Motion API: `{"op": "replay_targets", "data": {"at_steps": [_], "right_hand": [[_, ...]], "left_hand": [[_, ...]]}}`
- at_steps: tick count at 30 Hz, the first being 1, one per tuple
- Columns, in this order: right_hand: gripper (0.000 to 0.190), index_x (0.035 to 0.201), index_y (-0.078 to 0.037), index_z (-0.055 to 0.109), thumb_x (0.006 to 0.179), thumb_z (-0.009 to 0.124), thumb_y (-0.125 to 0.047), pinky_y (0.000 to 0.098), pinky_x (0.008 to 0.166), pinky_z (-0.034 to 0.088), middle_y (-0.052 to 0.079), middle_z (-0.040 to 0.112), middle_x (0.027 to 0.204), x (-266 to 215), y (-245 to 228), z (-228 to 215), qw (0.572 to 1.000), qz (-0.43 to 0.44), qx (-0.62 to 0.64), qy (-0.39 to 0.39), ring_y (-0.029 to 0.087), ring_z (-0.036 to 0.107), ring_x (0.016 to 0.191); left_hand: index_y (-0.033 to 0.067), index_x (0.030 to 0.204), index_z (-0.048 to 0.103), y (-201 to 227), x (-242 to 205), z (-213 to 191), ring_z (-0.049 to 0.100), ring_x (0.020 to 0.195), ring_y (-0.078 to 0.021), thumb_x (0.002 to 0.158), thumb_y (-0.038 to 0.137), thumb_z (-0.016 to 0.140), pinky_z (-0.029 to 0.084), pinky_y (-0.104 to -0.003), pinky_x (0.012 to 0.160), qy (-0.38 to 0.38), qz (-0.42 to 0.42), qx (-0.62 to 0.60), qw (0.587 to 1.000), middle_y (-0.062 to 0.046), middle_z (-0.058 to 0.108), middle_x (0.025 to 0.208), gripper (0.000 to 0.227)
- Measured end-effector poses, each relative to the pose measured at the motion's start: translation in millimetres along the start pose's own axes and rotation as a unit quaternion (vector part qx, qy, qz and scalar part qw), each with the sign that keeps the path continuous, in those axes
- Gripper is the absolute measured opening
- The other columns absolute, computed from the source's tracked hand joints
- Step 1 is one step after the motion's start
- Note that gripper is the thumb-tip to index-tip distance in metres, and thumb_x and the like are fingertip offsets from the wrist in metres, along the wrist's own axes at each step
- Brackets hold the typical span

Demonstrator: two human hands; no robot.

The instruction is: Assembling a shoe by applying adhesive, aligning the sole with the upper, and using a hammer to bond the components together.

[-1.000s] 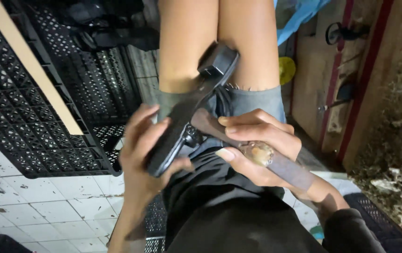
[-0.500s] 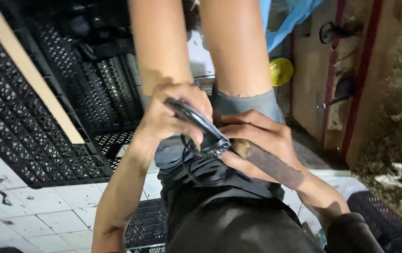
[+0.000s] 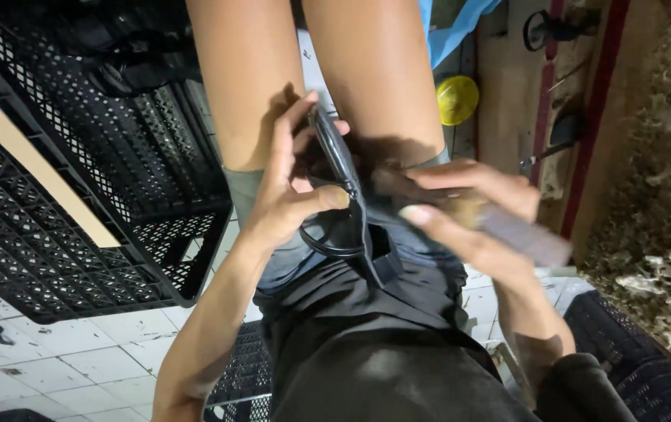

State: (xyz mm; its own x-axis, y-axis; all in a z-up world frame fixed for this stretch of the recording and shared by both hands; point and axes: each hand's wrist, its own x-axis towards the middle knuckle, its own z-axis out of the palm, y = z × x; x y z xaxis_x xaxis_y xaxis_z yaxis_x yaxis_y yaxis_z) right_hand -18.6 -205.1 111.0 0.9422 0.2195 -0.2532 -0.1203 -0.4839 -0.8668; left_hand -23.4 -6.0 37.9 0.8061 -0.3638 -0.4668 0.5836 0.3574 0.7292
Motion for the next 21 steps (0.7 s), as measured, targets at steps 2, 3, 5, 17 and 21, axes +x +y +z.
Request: {"op": "replay_targets", "data": {"at_steps": [2, 3, 5, 17, 21], "right_hand": [[0.022, 0.087, 0.002, 0.057, 0.070, 0.066, -0.008, 0.0164, 0.042, 0.049, 0.019, 0.062, 0.091, -1, 6, -6, 0.982, 0.060, 0.174, 0.032, 0.011, 0.060, 0.052], [0.022, 0.087, 0.002, 0.057, 0.070, 0.066, -0.008, 0.0164, 0.042, 0.049, 0.019, 0.062, 0.091, 4, 5, -3, 0.983, 0.059, 0.174, 0.029, 0.011, 0.060, 0.052], [0.016, 0.081, -0.002, 0.059, 0.070, 0.069, -0.006, 0.0220, 0.069, 0.053, 0.014, 0.064, 0.085, 11, 2, 3, 0.989, 0.038, 0.143, 0.001, 0.016, 0.065, 0.076], [0.018, 0.088, -0.010, 0.057, 0.073, 0.067, -0.008, 0.0222, 0.072, 0.053, 0.006, 0.063, 0.086, 39, 23, -5, 0.971, -0.038, 0.226, -0.068, 0.013, 0.063, 0.076], [0.014, 0.087, -0.007, 0.057, 0.081, 0.060, -0.019, 0.0239, 0.056, 0.037, 0.003, 0.052, 0.070, 85, 4, -16, 0.987, -0.142, 0.073, 0.005, 0.009, 0.043, 0.057]], "left_hand": [[0.0175, 0.133, 0.018, -2, 1, -1, 0.053, 0.097, -0.0211, 0.068, 0.012, 0.071, 0.052, -0.033, 0.084, -0.007, 0.000, -0.016, 1.000, -0.020, 0.043, 0.124, 0.084], [0.0175, 0.133, 0.018, -5, 3, -1, 0.053, 0.097, -0.0211, 0.068, 0.012, 0.071, 0.052, -0.033, 0.084, -0.004, 0.001, -0.017, 1.000, -0.020, 0.043, 0.124, 0.084], [0.0160, 0.132, 0.021, -10, 4, 0, 0.036, 0.124, -0.0212, 0.064, 0.007, 0.074, 0.042, -0.029, 0.095, 0.004, 0.003, 0.001, 1.000, -0.015, 0.032, 0.132, 0.086], [0.0121, 0.130, 0.016, -1, 11, -3, 0.032, 0.125, -0.0250, 0.062, 0.031, 0.075, 0.038, -0.037, 0.100, 0.005, 0.026, 0.069, 0.997, -0.014, 0.024, 0.130, 0.092], [0.0132, 0.129, 0.010, -5, 6, -13, 0.042, 0.100, -0.0176, 0.077, 0.019, 0.043, 0.034, -0.032, 0.096, -0.057, 0.043, 0.106, 0.992, -0.013, 0.037, 0.103, 0.062]]}}
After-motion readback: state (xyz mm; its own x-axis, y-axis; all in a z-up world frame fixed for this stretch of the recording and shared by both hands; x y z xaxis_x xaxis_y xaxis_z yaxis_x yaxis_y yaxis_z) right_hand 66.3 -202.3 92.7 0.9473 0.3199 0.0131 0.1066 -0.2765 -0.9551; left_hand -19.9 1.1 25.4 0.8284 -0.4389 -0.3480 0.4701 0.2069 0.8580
